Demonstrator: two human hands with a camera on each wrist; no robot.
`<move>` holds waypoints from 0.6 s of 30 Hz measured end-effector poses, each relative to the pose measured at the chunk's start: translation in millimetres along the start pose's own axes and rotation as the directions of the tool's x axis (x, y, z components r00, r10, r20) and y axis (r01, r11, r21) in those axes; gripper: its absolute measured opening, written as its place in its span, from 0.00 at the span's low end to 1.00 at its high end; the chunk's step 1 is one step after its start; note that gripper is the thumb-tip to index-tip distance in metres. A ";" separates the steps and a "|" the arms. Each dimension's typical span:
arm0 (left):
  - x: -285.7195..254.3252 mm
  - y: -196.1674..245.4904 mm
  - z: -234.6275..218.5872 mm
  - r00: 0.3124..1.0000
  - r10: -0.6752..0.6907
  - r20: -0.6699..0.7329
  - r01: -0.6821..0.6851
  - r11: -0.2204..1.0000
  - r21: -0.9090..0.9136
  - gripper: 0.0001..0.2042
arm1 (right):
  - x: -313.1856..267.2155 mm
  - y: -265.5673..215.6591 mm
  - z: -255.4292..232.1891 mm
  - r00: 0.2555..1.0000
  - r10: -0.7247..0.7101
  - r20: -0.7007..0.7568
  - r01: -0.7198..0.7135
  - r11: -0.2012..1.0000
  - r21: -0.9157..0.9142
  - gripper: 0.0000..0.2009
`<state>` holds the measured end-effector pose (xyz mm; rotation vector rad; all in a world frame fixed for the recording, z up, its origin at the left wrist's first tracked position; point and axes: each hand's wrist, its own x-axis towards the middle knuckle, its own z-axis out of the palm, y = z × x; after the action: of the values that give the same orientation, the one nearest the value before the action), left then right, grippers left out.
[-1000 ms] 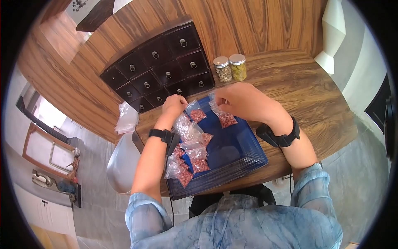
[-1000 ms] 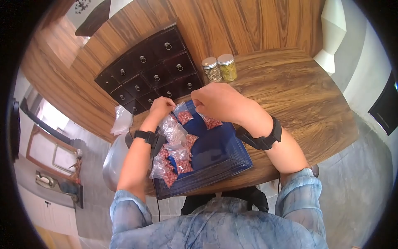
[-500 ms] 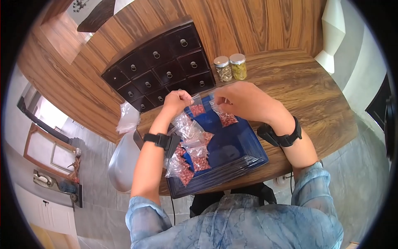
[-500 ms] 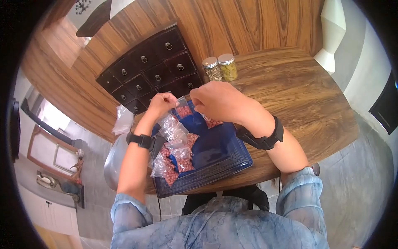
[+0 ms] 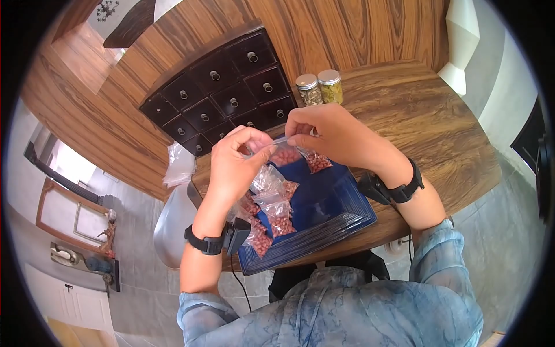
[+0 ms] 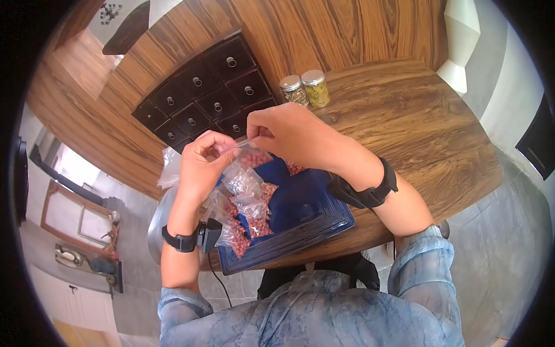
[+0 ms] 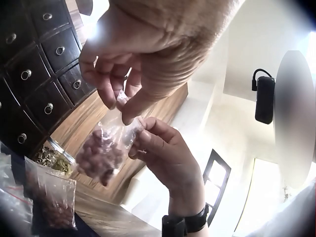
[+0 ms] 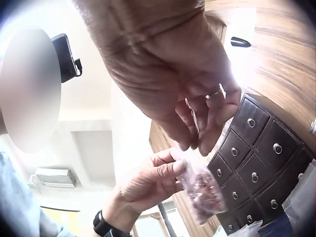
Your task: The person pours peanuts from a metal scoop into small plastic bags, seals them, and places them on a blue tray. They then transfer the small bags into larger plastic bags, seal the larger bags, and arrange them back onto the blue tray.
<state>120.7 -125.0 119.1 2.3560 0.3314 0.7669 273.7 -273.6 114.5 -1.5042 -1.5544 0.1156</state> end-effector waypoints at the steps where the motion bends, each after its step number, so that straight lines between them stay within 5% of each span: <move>1: -1.8 -0.4 -1.4 1.000 -0.006 0.006 0.006 1.000 -0.025 0.05 | -0.8 -2.1 0.5 0.999 0.040 0.016 -0.040 0.998 0.044 0.05; 5: -6.9 -1.0 -5.2 0.998 -0.036 0.042 0.042 0.987 -0.152 0.05 | -2.5 -11.1 -0.5 0.995 0.086 0.042 -0.089 0.993 0.074 0.05; 11: -9.6 3.5 -1.7 0.993 -0.011 0.114 0.050 0.935 -0.352 0.05 | -2.5 -9.1 7.5 0.974 -0.218 -0.066 0.214 0.975 -0.055 0.04; 18: -10.2 2.6 4.0 0.997 0.036 0.066 -0.013 0.947 -0.320 0.04 | -1.9 -9.5 7.1 0.993 -0.117 -0.015 0.117 0.993 0.000 0.05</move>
<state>115.0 -133.1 113.8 2.0774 0.1345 0.6896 261.8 -273.8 115.5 -1.4069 -1.6264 0.0377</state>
